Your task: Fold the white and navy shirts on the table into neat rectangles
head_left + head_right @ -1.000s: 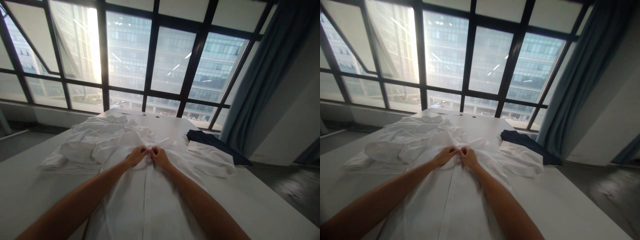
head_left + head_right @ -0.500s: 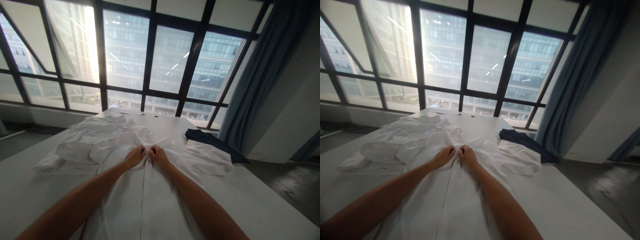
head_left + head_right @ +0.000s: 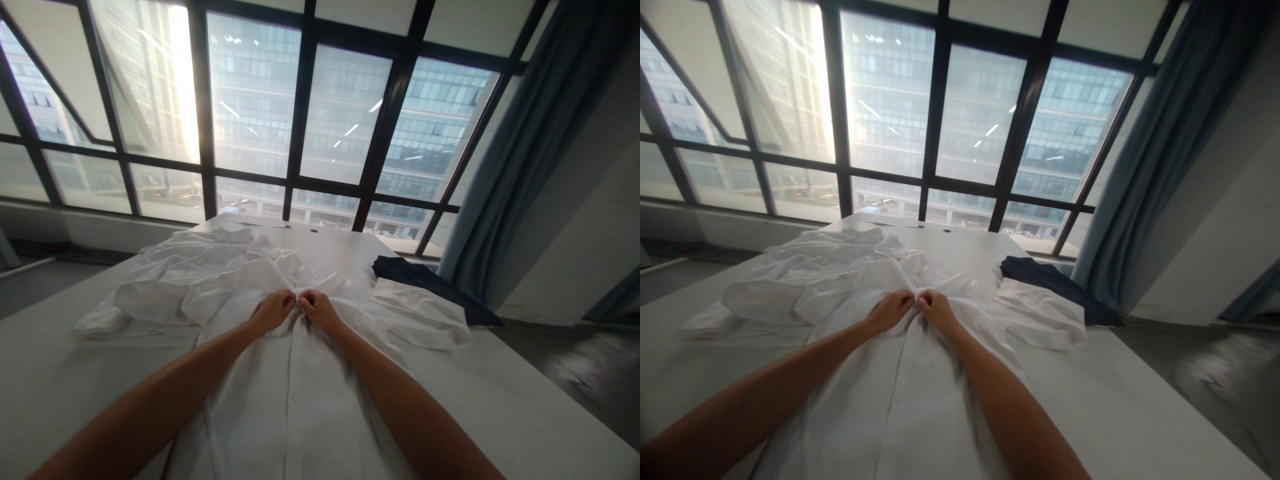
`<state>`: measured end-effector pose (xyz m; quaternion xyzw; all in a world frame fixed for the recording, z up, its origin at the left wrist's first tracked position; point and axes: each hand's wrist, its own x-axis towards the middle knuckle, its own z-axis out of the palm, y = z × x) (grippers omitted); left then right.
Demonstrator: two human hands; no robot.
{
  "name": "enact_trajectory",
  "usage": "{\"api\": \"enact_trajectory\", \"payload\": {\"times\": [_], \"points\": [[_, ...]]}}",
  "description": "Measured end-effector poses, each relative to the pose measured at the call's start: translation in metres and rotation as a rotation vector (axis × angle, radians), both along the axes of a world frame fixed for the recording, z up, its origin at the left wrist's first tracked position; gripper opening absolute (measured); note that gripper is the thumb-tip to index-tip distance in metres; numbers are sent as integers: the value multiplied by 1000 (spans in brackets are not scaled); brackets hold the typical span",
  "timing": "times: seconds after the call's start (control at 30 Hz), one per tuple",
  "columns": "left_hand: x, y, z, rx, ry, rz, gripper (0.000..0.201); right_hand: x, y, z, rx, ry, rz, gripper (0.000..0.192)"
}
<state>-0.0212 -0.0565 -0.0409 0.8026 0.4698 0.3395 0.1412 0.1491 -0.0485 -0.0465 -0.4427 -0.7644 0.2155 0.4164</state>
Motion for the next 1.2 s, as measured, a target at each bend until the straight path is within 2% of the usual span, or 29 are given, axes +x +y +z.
{"api": "enact_trajectory", "payload": {"times": [0.33,0.53,0.67,0.83,1.03,1.2], "points": [[2,-5,6,32,46,-3,20,-4,-2,2,18,-134,-181,13],[2,-7,9,26,162,44,16,-6,-5,8,48,-195,-144,25],[1,-7,8,35,168,48,16,-3,-3,8,52,-236,-135,25],[2,-4,4,20,172,88,18,2,6,1,-4,-125,-74,25],[5,3,-3,-42,-22,50,26,3,10,-6,-81,48,19,21],[9,8,-6,-74,-193,77,21,3,8,-5,-27,49,-20,21]]}}
